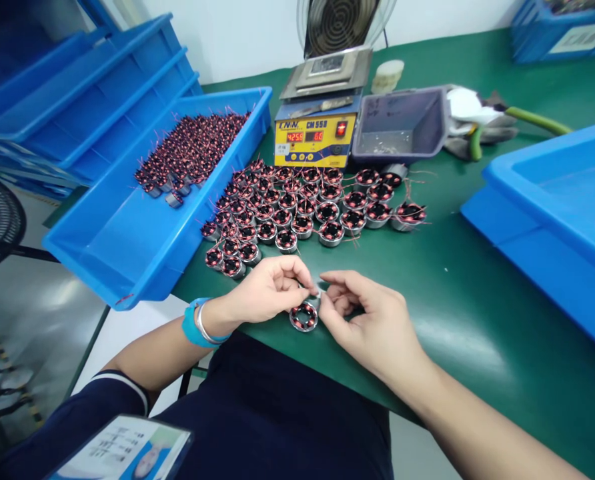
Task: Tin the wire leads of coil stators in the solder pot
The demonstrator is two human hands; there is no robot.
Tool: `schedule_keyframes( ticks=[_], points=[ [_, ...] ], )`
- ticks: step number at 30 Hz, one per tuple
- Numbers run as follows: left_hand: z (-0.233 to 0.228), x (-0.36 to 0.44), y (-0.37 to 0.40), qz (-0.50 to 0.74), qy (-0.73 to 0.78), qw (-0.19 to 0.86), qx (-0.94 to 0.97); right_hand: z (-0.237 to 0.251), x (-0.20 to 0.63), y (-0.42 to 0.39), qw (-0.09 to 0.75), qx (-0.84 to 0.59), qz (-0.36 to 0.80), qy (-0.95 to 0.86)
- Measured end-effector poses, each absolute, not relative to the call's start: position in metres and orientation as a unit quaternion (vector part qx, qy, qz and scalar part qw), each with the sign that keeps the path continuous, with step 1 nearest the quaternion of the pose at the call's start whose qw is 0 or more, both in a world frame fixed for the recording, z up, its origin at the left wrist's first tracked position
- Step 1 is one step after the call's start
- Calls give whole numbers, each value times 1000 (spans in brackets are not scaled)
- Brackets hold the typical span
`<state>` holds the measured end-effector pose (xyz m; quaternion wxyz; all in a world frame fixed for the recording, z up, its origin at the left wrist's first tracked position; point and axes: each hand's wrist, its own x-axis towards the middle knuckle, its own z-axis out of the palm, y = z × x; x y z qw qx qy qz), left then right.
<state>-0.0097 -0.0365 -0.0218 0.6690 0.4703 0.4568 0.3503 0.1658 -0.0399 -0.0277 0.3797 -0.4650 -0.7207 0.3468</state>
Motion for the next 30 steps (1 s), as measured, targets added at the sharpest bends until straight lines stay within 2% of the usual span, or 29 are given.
schedule_keyframes(
  ticks=[6, 13, 22, 30],
  points=[
    [-24, -13, -33, 300, 450, 673, 504, -24, 166, -38, 367, -425, 332, -758],
    [-22, -8, -33, 352, 471, 679, 440, -20, 171, -40, 357, -420, 292, -781],
    [-21, -11, -31, 279, 440, 706, 480, -27, 172, -37, 340, -458, 350, -743],
    [-23, -10, -28, 313, 459, 701, 448, -24, 199, -35, 317, -484, 403, -710]
  ],
)
